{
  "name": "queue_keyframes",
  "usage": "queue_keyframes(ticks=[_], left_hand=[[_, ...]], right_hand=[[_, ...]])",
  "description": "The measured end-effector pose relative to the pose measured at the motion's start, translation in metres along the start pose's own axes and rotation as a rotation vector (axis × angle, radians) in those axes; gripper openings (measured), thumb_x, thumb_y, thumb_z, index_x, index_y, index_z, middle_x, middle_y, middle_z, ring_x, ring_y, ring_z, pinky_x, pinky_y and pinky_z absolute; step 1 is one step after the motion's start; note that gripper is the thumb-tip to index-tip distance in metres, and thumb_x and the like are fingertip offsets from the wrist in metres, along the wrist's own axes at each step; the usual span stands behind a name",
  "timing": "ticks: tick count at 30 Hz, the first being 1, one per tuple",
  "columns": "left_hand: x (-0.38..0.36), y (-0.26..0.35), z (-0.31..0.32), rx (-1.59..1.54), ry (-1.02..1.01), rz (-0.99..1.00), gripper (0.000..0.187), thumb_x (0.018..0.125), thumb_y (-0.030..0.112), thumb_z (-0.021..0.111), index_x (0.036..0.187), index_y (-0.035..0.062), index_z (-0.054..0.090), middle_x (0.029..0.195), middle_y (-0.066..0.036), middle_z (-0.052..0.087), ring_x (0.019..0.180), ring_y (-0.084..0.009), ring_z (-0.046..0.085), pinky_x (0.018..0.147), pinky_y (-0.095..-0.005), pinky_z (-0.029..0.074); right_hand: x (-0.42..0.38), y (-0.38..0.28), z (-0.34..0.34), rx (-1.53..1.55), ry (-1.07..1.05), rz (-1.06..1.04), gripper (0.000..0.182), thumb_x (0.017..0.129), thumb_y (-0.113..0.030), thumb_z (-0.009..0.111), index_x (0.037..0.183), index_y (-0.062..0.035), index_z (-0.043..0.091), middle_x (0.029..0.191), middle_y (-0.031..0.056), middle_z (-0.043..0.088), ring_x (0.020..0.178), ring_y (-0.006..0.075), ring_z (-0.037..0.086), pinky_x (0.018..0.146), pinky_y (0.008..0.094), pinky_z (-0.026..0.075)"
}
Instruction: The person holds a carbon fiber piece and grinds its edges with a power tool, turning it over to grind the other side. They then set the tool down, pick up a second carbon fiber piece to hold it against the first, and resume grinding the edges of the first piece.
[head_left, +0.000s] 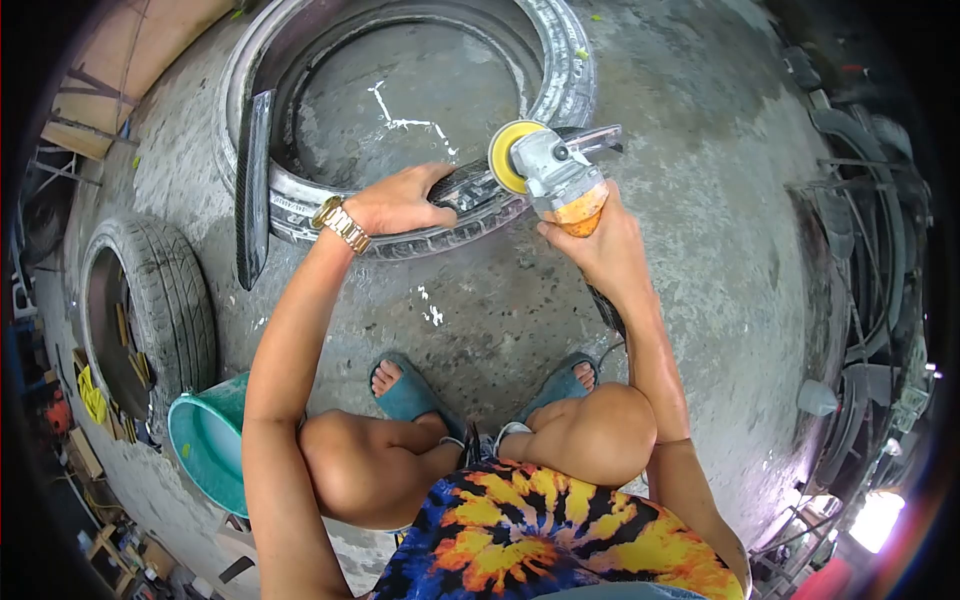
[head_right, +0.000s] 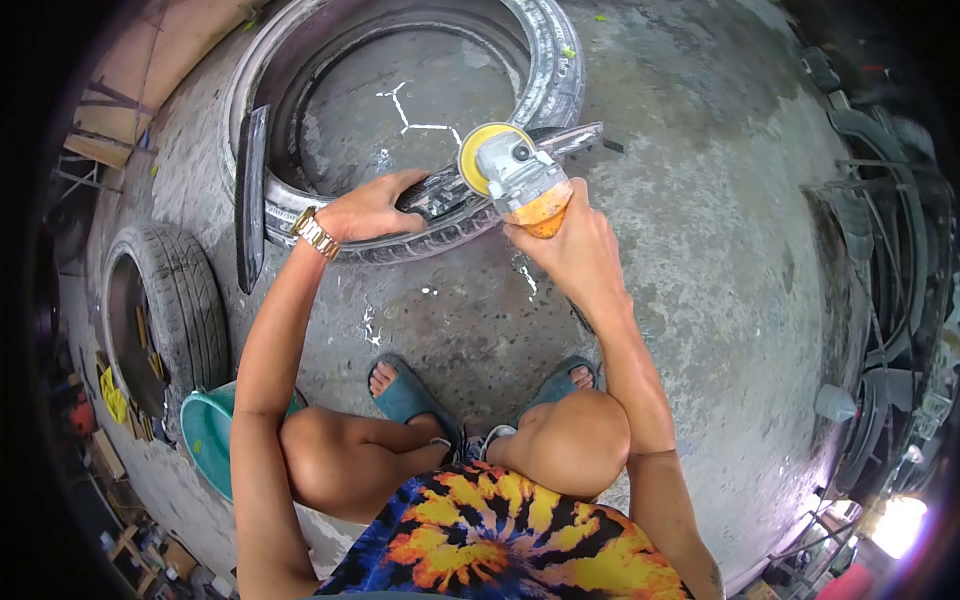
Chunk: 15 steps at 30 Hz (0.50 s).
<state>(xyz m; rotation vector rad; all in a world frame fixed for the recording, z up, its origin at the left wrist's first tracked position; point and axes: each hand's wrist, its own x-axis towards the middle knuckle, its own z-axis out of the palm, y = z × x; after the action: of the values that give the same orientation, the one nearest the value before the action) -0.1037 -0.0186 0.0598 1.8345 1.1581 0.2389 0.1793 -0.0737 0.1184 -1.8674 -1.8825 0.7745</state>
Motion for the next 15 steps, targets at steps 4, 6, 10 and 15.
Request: queue_keyframes(ticks=[4, 6, 10, 15], left_hand=[[0.0, 0.003, -0.002, -0.027, -0.027, -0.006, 0.085, 0.074, 0.04, 0.067, 0.14, -0.0102, 0.05, 0.134, -0.029, 0.06, 0.124, -0.0366, 0.059, 0.108, -0.038, 0.044], [0.0, 0.002, -0.002, -0.027, -0.021, -0.009, 0.084, 0.074, 0.036, 0.068, 0.141, -0.0103, 0.049, 0.135, -0.029, 0.06, 0.124, -0.0353, 0.059, 0.108, -0.037, 0.044], [-0.001, 0.006, -0.005, -0.049, -0.041, -0.029, 0.083, 0.073, 0.032, 0.069, 0.142, -0.0109, 0.048, 0.135, -0.029, 0.06, 0.124, -0.0346, 0.059, 0.109, -0.0357, 0.043], [-0.001, 0.003, -0.003, 0.006, -0.01, -0.018, 0.086, 0.074, 0.039, 0.067, 0.143, -0.0084, 0.049, 0.135, -0.03, 0.059, 0.125, -0.0352, 0.059, 0.109, -0.0372, 0.043]], right_hand=[[0.007, 0.013, -0.009, 0.04, 0.104, 0.022, 0.063, 0.075, -0.032, 0.087, 0.118, 0.0021, 0.056, 0.104, 0.0202, 0.073, 0.099, 0.0347, 0.073, 0.086, 0.0408, 0.054], [0.008, 0.016, -0.012, 0.091, 0.192, -0.01, 0.062, 0.076, -0.037, 0.086, 0.111, 0.0025, 0.055, 0.099, 0.0245, 0.072, 0.097, 0.043, 0.07, 0.082, 0.0464, 0.053], [0.005, 0.018, -0.017, 0.101, 0.182, -0.041, 0.062, 0.075, -0.037, 0.086, 0.112, 0.0018, 0.055, 0.099, 0.0244, 0.072, 0.097, 0.0424, 0.07, 0.082, 0.0469, 0.053], [0.0, 0.011, -0.01, -0.015, 0.063, 0.006, 0.067, 0.077, -0.037, 0.086, 0.12, 0.0002, 0.052, 0.103, 0.0228, 0.073, 0.1, 0.0387, 0.071, 0.085, 0.0464, 0.053]])
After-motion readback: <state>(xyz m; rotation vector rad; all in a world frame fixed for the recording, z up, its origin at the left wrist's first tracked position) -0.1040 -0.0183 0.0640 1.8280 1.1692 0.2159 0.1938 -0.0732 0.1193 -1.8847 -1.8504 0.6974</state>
